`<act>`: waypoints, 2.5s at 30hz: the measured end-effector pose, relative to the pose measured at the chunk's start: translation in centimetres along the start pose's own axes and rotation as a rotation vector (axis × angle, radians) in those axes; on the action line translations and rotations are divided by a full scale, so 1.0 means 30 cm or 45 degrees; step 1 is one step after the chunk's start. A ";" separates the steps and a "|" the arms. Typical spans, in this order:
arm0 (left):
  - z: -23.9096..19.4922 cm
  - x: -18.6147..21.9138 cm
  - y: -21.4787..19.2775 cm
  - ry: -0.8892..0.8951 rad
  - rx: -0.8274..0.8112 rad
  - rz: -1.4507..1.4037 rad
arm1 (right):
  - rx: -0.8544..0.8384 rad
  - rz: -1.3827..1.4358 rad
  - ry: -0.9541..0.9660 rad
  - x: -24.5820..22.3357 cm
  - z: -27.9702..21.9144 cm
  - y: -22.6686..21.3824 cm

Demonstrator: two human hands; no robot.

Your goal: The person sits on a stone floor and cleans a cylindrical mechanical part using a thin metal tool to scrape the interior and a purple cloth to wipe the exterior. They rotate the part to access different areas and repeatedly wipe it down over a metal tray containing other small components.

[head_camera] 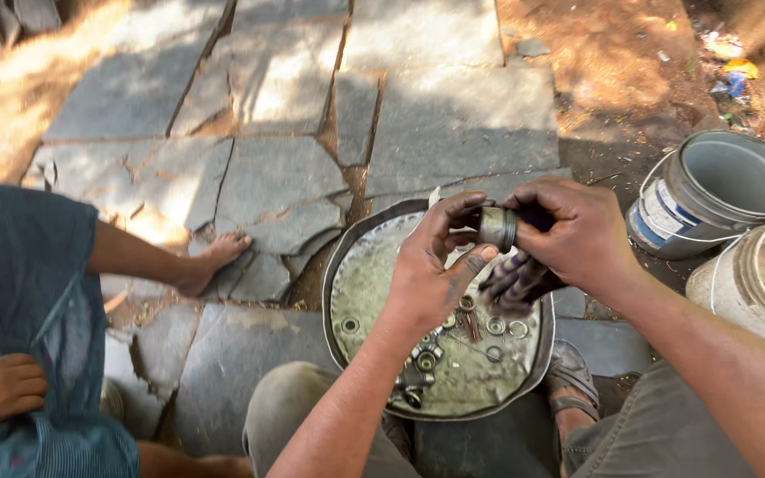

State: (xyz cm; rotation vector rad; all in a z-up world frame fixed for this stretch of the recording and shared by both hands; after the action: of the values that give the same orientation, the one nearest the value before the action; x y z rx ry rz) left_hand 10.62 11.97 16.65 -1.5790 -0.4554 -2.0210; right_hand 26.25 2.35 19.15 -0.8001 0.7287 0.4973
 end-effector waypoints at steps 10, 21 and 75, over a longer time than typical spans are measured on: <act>-0.087 -0.278 -0.083 -0.647 -0.162 -0.456 | -0.353 -0.308 -0.528 -0.076 -0.053 0.127; -0.085 -0.186 -0.098 -0.454 -0.015 -0.454 | -0.082 -0.031 -0.090 0.000 -0.030 0.155; -0.064 -0.355 -0.098 -0.540 0.203 -0.932 | -0.158 1.189 1.293 0.300 -0.123 0.216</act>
State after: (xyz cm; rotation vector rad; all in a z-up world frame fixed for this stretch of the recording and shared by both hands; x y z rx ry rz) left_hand 9.25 15.37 6.05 -1.9166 -1.4991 -2.0304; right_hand 26.52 4.55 7.67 -0.7737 2.0694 0.9817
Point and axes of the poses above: each hand's wrist, its own z-axis towards the middle knuckle, its own y-axis out of the palm, x = y × z, the point moved 5 cm from there along z, towards the middle knuckle, and after that the axes turned 9 degrees about z, right-handed, at the moved point
